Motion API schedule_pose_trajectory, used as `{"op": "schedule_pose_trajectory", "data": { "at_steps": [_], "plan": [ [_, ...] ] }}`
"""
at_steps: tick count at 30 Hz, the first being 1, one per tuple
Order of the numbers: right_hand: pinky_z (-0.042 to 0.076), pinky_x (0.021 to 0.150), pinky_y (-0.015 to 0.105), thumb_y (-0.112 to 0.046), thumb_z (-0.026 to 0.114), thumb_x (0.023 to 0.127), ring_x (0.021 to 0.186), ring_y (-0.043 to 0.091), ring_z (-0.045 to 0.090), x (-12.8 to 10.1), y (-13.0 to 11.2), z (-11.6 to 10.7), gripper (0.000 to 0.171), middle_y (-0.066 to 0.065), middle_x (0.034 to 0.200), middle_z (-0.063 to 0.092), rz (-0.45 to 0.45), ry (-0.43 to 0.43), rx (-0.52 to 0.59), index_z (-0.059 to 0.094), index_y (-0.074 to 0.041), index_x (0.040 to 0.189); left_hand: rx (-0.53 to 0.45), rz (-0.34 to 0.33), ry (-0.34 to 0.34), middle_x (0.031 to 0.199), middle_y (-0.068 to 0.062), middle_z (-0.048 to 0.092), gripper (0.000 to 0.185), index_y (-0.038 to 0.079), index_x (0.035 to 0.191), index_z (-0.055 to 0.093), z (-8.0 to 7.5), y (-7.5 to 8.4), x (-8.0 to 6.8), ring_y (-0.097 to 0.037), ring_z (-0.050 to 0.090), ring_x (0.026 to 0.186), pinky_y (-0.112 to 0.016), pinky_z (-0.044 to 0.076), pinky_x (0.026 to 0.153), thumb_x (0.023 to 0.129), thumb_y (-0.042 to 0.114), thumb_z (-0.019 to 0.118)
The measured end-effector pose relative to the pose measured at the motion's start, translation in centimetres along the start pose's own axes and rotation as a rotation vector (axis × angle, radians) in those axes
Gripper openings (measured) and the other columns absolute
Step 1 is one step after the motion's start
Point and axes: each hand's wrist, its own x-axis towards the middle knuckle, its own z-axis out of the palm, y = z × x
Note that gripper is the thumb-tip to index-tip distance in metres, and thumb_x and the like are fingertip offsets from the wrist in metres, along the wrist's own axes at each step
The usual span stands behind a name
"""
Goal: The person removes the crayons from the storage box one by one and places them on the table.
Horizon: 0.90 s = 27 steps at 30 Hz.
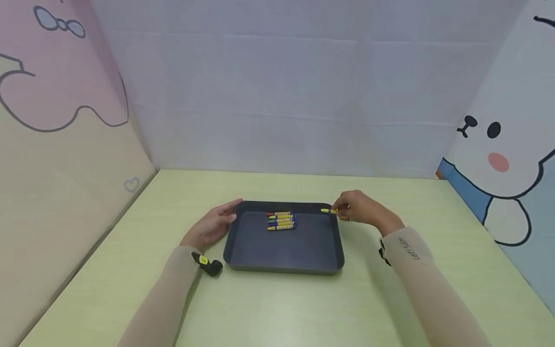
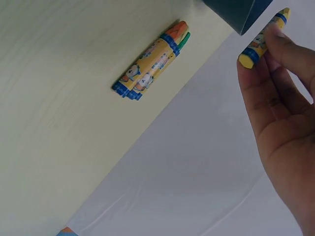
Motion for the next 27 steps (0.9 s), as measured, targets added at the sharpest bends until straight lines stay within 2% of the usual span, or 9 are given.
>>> {"op": "schedule_pose_trajectory", "data": {
  "at_steps": [3,7,10,17,27],
  "plan": [
    [0.055,0.071,0.032,0.000,0.066,0.087,0.084,0.024,0.067,-0.4,0.5,-0.1,0.017,0.011,0.095,0.067,0.001,0.011,-0.008,0.073,0.002,0.102,-0.011,-0.002,-0.002,0.163,-0.006,0.000,0.060,0.005,0.153,0.020,0.0,0.0,0.0,-0.020,-0.005,0.150,-0.019,0.030,0.103,0.098,-0.007,0.041],
    [0.056,0.072,0.034,0.000,0.066,0.087,0.085,0.026,0.067,-0.9,1.1,-0.1,0.017,0.011,0.095,0.068,0.014,0.020,-0.020,0.073,0.001,0.102,-0.022,0.001,-0.003,0.163,-0.007,-0.001,0.061,0.004,0.153,0.020,-0.1,-0.1,0.1,-0.020,-0.006,0.149,-0.033,0.013,0.119,0.098,-0.008,0.041],
    [0.055,0.073,0.036,0.000,0.065,0.087,0.087,0.027,0.066,-1.2,1.6,-0.1,0.018,0.012,0.096,0.068,0.040,0.018,-0.021,0.072,0.002,0.104,-0.021,0.005,-0.004,0.163,-0.007,-0.001,0.061,0.003,0.153,0.020,-0.1,-0.1,0.1,-0.021,-0.007,0.149,-0.038,0.007,0.120,0.097,-0.008,0.041],
    [0.054,0.075,0.040,0.001,0.062,0.089,0.089,0.030,0.065,-1.9,2.3,0.1,0.018,0.014,0.099,0.067,0.090,0.031,-0.012,0.071,0.003,0.104,-0.022,0.014,-0.007,0.163,-0.008,-0.001,0.060,0.003,0.153,0.019,0.0,-0.3,-0.1,-0.022,-0.007,0.150,-0.039,0.007,0.121,0.098,-0.008,0.040],
    [0.054,0.075,0.041,0.005,0.064,0.085,0.087,0.029,0.064,-2.5,3.6,1.0,0.017,0.012,0.094,0.068,0.105,0.074,-0.031,0.072,0.002,0.100,-0.033,0.012,-0.021,0.163,-0.008,-0.002,0.061,0.003,0.154,0.019,-0.2,-0.5,0.1,-0.022,-0.009,0.149,-0.039,0.006,0.121,0.098,-0.008,0.041]
  ]
}}
